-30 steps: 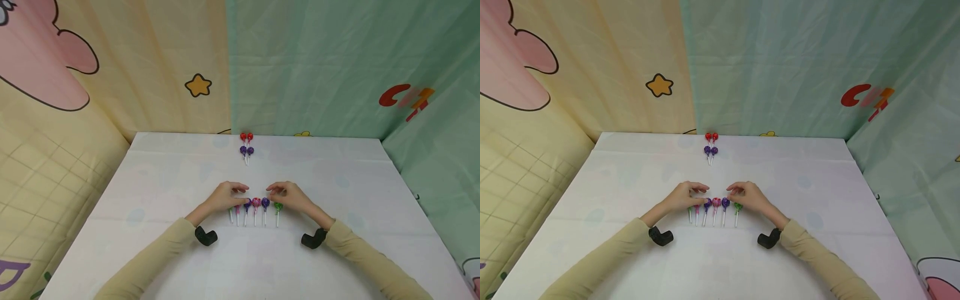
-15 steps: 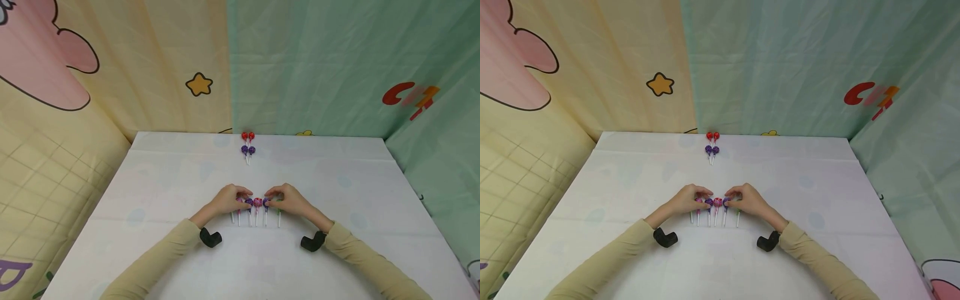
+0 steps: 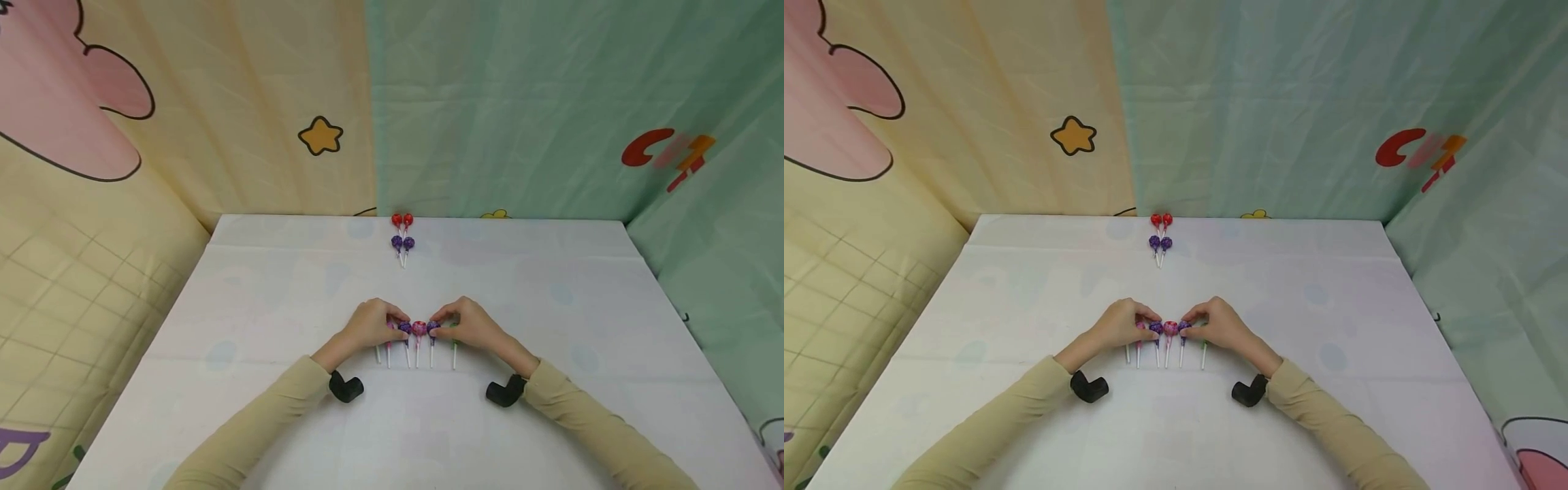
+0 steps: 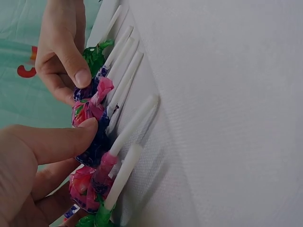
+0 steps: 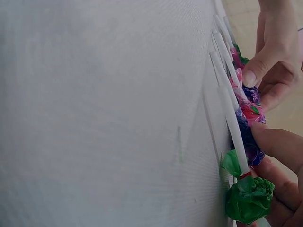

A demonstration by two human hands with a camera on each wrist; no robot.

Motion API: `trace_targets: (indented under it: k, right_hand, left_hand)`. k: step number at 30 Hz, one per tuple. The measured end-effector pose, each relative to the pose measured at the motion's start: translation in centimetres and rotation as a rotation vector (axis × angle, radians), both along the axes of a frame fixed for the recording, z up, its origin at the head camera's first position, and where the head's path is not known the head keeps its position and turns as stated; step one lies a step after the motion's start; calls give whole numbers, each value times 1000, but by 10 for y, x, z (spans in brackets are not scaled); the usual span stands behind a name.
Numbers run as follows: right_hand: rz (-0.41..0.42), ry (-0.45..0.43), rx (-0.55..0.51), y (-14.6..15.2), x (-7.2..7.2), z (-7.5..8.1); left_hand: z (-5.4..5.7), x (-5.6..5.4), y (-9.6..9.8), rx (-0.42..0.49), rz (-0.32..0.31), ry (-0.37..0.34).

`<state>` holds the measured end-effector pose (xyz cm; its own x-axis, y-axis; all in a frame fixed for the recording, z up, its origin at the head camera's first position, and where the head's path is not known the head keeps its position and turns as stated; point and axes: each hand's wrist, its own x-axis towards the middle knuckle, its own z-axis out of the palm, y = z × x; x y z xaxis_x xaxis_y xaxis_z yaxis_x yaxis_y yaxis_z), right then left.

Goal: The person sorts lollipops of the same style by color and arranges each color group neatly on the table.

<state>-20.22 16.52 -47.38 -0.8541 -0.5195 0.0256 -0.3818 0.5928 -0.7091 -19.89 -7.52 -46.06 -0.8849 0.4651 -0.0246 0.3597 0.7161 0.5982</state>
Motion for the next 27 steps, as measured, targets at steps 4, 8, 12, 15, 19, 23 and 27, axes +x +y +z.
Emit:
trace_targets:
  k: [4,8,12,15,19,23,27]
  right_hand:
    - [-1,2,20,-1,-2,2]
    - [-7,-11,35,-2,-1,4]
    - [-9,-8,30,-3,-1,7]
    - [-11,-8,40,-4,-1,8]
    - [-12,-7,58,-4,0,7]
    - [-13,-11,64,-4,1,7]
    - [-16,-24,78,-6,0,7]
  left_hand:
    - [1,0,3,-18,26,-3]
    - [4,1,7,-39,29,-1]
    - [6,1,10,-60,36,12]
    - [7,1,10,-64,42,5]
    - [6,2,10,-61,44,0]
    - [7,4,9,-56,45,-5]
    - [8,5,9,-52,54,-14]
